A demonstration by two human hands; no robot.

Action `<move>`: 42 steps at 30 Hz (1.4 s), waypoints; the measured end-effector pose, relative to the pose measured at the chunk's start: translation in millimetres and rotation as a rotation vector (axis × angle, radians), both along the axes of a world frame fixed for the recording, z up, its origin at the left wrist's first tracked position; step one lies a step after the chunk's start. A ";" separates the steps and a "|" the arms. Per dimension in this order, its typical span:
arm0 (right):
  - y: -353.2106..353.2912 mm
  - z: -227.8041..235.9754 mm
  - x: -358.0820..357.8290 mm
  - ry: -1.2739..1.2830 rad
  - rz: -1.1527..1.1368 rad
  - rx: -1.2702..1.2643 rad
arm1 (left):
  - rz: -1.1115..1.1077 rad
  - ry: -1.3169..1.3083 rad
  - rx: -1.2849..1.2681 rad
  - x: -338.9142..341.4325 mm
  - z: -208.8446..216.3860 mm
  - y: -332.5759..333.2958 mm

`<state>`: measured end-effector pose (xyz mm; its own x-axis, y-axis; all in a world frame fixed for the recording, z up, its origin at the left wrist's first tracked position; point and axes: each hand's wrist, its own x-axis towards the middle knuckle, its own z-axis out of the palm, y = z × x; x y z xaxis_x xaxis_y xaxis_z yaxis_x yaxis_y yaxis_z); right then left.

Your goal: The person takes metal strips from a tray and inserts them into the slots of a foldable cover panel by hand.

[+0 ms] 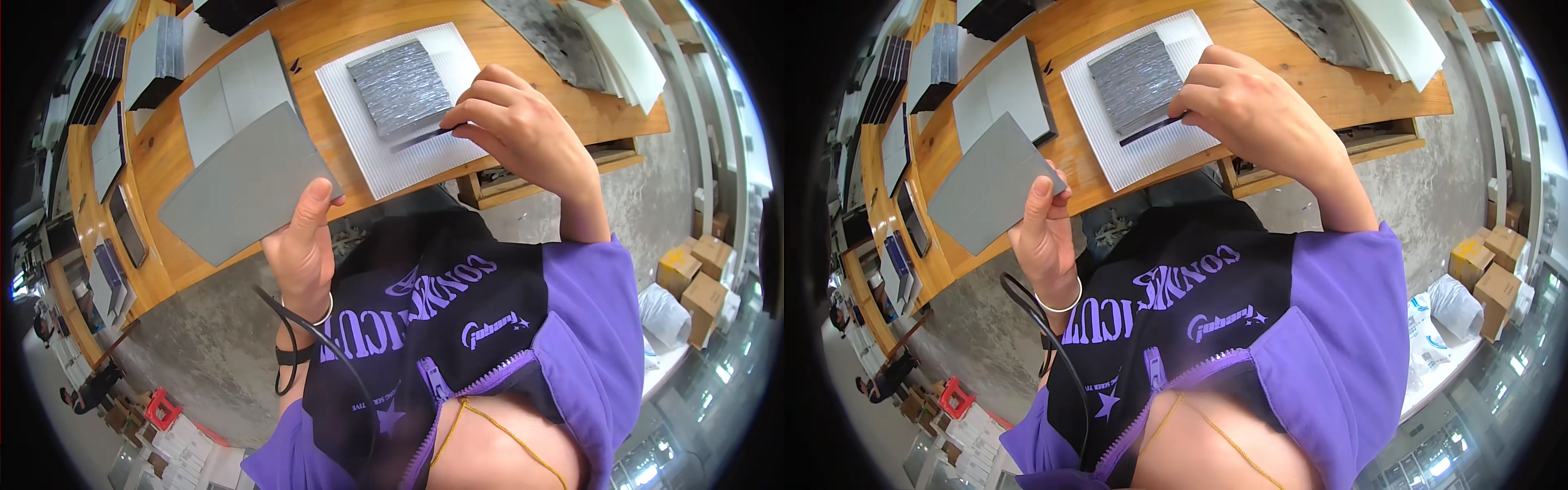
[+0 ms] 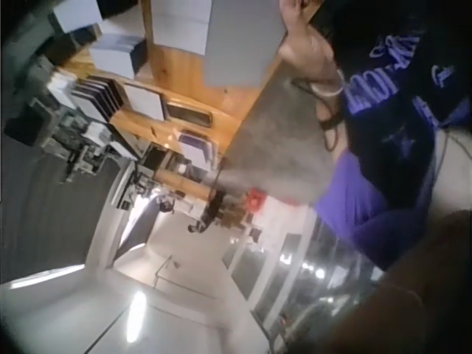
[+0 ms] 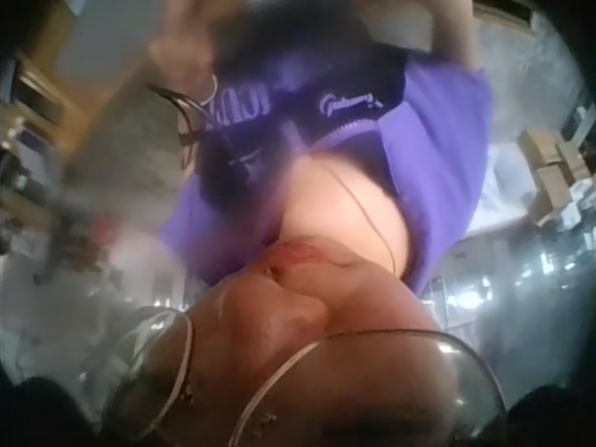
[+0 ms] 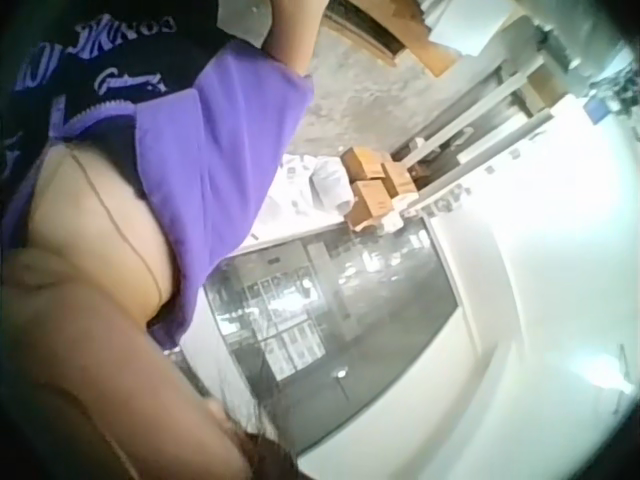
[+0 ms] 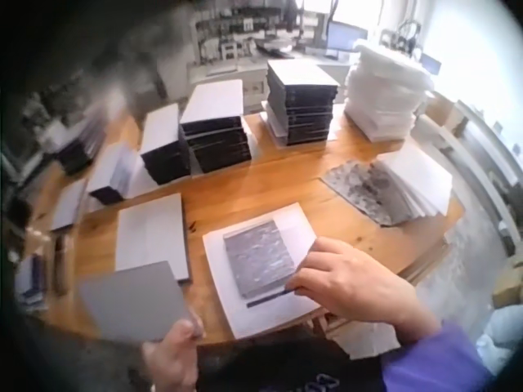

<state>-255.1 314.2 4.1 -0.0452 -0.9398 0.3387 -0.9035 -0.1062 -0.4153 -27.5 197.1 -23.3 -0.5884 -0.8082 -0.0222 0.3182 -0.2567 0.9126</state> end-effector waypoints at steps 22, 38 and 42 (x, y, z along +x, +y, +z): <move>-19.7 -6.1 82.4 -0.615 0.305 -0.034 | 0.159 -0.044 -0.059 -1.6 18.0 -26.3; -172.1 65.3 409.7 0.321 1.216 0.255 | 0.390 0.067 -0.288 48.2 54.4 -96.1; -108.2 31.8 461.1 0.457 1.108 0.699 | 0.464 0.063 -0.342 66.8 54.7 -88.0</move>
<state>206.0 206.0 35.9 0.8137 -0.3916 -0.4295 -0.5546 -0.7445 -0.3718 39.3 109.1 31.4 -0.1629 -0.9370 0.3090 0.3836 0.2284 0.8948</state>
